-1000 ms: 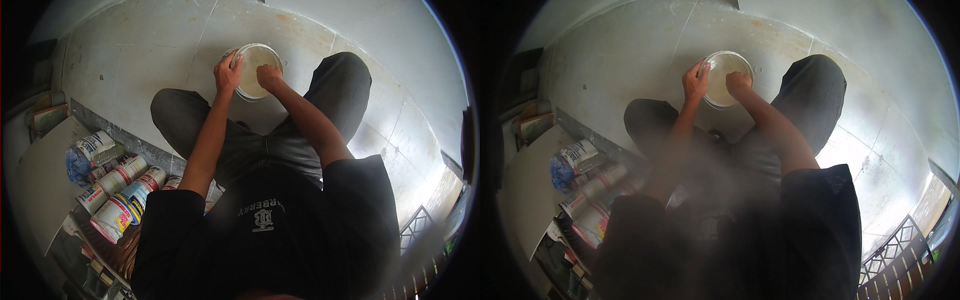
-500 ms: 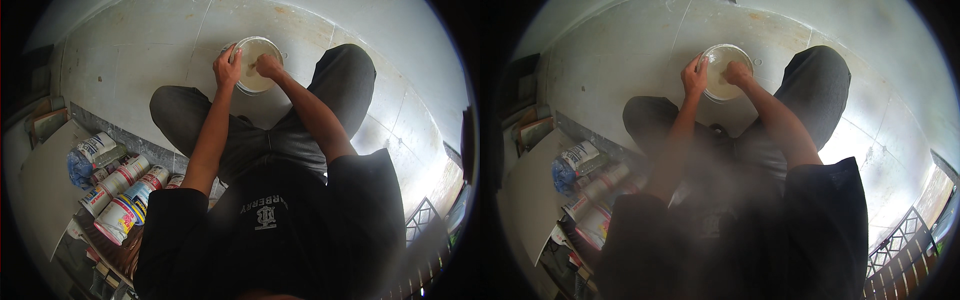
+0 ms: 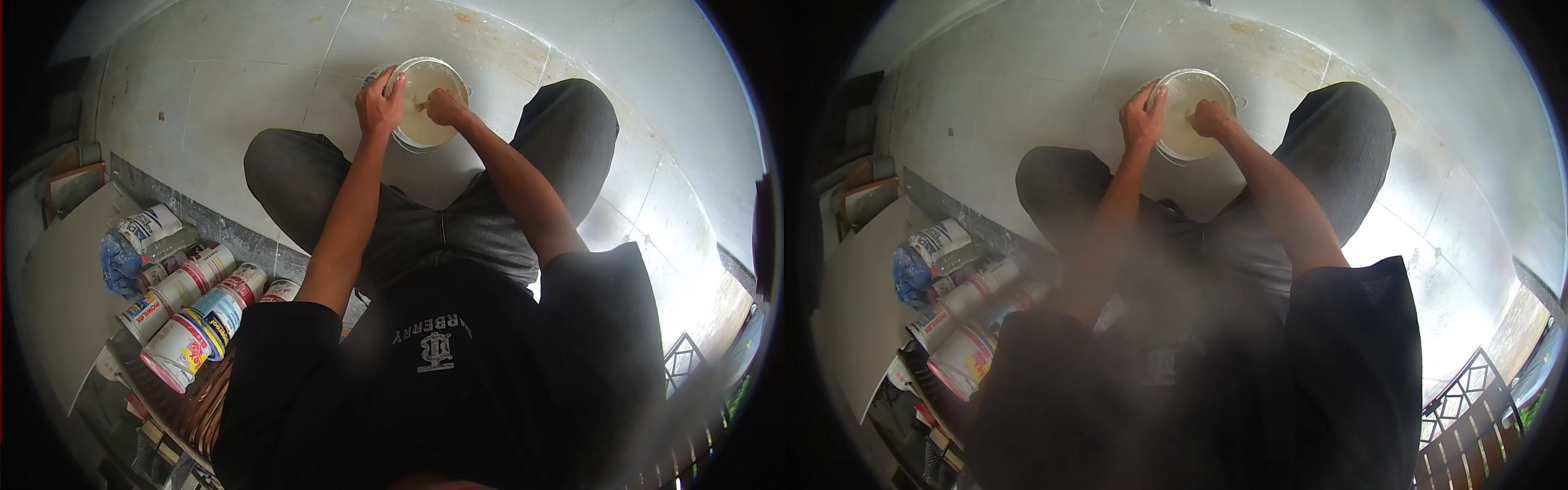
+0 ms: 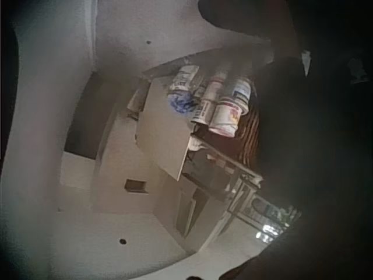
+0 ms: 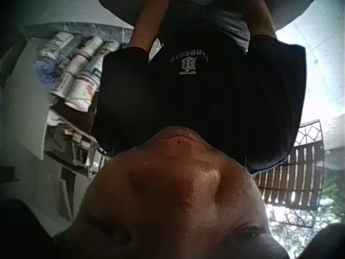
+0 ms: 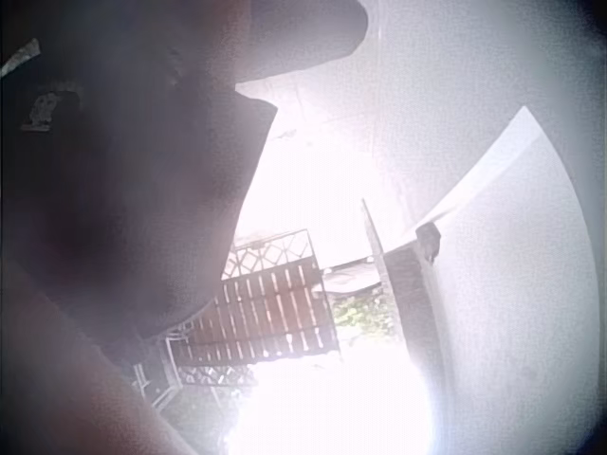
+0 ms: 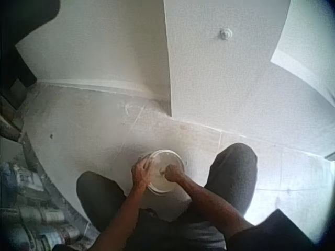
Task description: Mixing paint in a bucket with a stick.
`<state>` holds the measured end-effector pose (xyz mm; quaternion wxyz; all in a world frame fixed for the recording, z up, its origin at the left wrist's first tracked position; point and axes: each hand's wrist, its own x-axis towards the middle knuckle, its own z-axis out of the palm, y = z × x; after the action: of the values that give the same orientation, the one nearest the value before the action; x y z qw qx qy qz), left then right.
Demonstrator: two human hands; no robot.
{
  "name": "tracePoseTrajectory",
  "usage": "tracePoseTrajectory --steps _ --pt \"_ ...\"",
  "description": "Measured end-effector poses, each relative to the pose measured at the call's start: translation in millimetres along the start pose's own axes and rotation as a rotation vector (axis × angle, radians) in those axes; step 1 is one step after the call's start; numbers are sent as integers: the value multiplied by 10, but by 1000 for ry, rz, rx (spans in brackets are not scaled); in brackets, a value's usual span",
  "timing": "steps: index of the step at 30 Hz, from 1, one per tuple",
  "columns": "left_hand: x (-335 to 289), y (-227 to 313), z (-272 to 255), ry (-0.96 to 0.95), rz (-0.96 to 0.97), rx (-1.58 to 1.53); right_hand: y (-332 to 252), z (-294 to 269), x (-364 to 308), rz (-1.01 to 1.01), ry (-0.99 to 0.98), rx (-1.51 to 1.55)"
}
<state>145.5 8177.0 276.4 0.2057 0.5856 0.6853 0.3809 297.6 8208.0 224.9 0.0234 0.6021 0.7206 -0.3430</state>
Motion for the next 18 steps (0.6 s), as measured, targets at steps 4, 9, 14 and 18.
tracePoseTrajectory --steps 4,9,14,18 --pt "-14 7 -17 24 -5 7 1 36 -21 -55 -22 58" --pt "-25 43 14 35 -25 21 83 106 51 -172 -70 72" --pt "-19 65 30 4 -17 33 151 116 83 -207 -64 112" --pt "-1 26 47 -2 -7 24 49 159 18 -4 99 11"
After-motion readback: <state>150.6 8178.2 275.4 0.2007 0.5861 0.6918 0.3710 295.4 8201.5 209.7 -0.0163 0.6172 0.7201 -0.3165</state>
